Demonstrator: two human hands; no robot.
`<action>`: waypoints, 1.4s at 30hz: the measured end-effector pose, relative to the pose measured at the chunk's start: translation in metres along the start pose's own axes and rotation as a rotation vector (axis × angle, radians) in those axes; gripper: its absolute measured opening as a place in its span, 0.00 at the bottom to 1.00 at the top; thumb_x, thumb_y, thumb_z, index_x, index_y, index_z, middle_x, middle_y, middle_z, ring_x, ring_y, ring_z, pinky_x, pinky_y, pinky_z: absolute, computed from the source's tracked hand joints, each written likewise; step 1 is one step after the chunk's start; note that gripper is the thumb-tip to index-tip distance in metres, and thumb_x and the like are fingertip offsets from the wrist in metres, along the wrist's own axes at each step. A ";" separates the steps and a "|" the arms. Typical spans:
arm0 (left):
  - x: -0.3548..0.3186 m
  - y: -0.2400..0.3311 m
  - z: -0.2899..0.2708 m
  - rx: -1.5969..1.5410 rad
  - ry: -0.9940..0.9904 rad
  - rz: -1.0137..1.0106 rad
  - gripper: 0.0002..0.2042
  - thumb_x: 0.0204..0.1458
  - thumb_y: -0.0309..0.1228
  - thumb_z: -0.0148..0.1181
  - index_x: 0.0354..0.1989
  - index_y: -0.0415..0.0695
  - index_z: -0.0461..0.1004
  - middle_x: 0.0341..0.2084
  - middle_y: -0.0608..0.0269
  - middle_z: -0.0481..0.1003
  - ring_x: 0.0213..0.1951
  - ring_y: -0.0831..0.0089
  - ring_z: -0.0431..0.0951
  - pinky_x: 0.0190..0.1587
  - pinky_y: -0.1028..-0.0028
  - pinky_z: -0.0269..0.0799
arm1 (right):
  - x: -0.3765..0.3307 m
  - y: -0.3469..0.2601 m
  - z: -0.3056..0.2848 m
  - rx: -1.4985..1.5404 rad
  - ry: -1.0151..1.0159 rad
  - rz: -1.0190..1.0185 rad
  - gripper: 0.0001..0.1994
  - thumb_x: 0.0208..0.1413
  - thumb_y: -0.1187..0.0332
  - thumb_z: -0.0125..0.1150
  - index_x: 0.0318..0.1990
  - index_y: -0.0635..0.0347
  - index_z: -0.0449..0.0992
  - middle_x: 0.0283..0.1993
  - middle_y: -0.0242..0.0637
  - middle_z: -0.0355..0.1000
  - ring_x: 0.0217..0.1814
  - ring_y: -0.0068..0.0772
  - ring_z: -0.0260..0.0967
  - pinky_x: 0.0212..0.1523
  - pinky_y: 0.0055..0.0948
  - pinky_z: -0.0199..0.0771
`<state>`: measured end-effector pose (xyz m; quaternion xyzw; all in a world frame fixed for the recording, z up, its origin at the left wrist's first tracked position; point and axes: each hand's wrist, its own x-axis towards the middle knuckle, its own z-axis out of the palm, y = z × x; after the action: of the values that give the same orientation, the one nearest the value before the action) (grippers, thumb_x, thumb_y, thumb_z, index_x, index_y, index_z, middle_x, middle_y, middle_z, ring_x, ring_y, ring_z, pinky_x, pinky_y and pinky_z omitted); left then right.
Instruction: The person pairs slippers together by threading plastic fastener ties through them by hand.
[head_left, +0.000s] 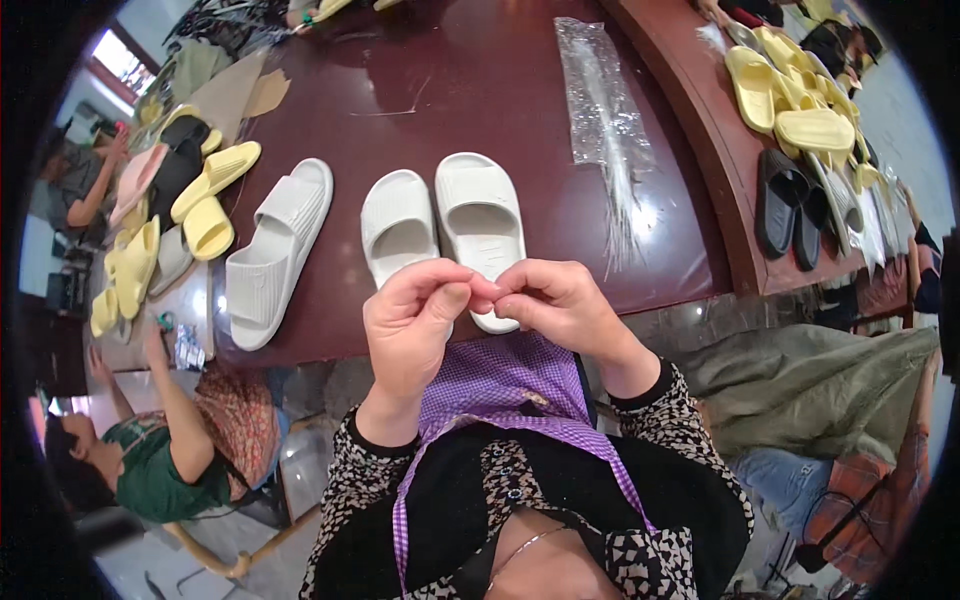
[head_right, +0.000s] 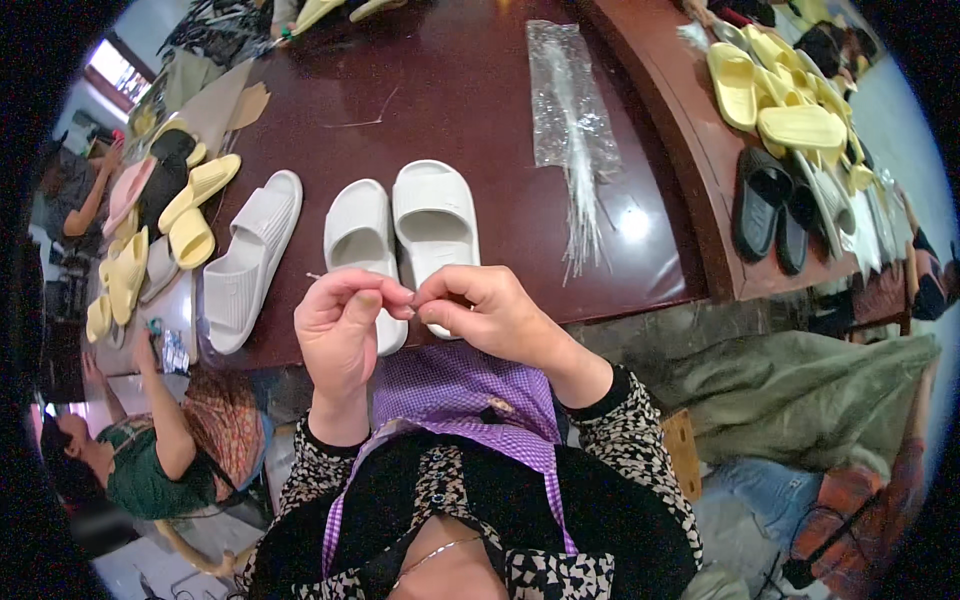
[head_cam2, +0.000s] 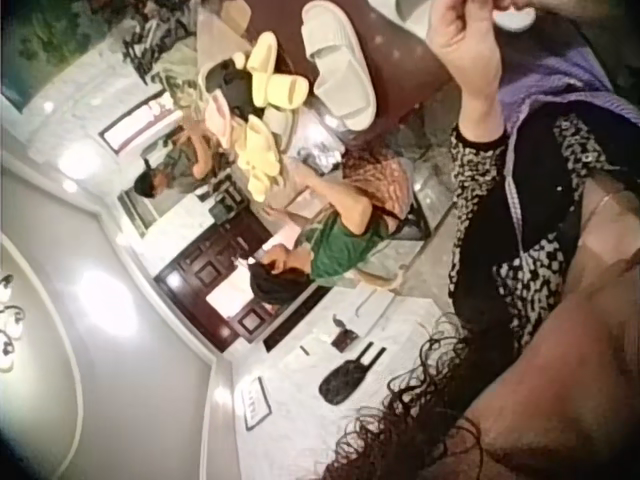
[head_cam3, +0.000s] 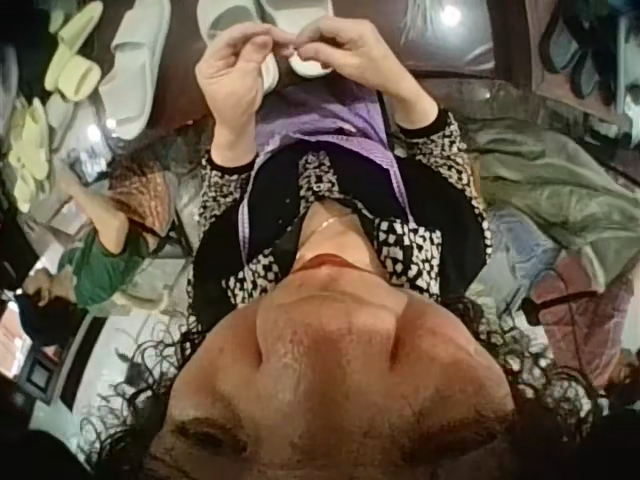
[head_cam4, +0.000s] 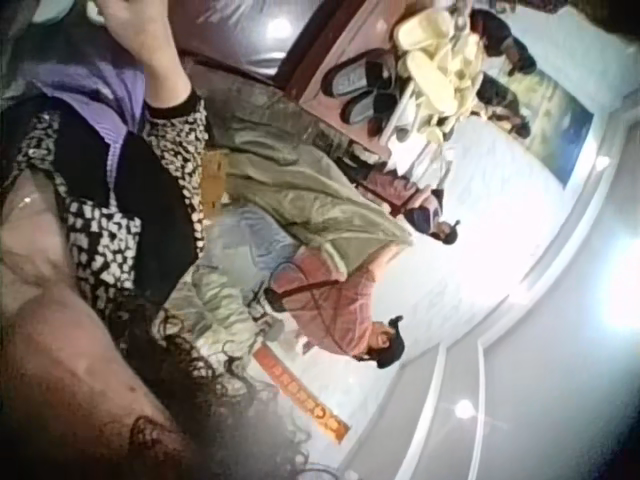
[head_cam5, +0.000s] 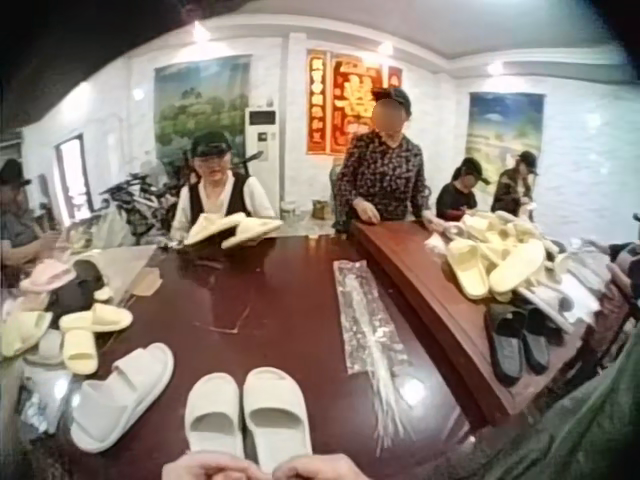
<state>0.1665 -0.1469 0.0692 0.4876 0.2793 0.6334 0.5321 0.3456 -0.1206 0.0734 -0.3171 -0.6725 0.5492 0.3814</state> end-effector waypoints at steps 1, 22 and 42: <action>0.002 0.000 0.001 0.008 0.012 0.004 0.06 0.56 0.23 0.52 0.39 0.34 0.69 0.32 0.49 0.76 0.29 0.68 0.76 0.34 0.72 0.75 | 0.000 0.000 0.000 0.050 -0.009 0.072 0.04 0.51 0.78 0.58 0.35 0.67 0.75 0.29 0.34 0.74 0.25 0.18 0.68 0.26 0.18 0.69; -0.028 0.028 0.003 0.985 -0.177 0.382 0.05 0.43 0.17 0.60 0.30 0.36 0.74 0.24 0.55 0.75 0.24 0.63 0.74 0.28 0.71 0.70 | 0.006 -0.020 -0.029 -0.008 0.492 -0.078 0.02 0.54 0.77 0.54 0.33 0.66 0.73 0.24 0.35 0.71 0.20 0.18 0.65 0.21 0.15 0.65; -0.018 -0.067 -0.065 1.064 -0.110 0.141 0.03 0.43 0.23 0.59 0.26 0.38 0.72 0.23 0.54 0.73 0.29 0.56 0.74 0.32 0.64 0.70 | 0.034 0.090 0.003 -0.992 0.286 0.171 0.06 0.51 0.72 0.54 0.32 0.67 0.71 0.28 0.55 0.72 0.34 0.57 0.70 0.36 0.47 0.70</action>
<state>0.1328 -0.1350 -0.0188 0.7397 0.4999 0.4123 0.1816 0.3260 -0.0754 -0.0099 -0.5853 -0.7647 0.1450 0.2273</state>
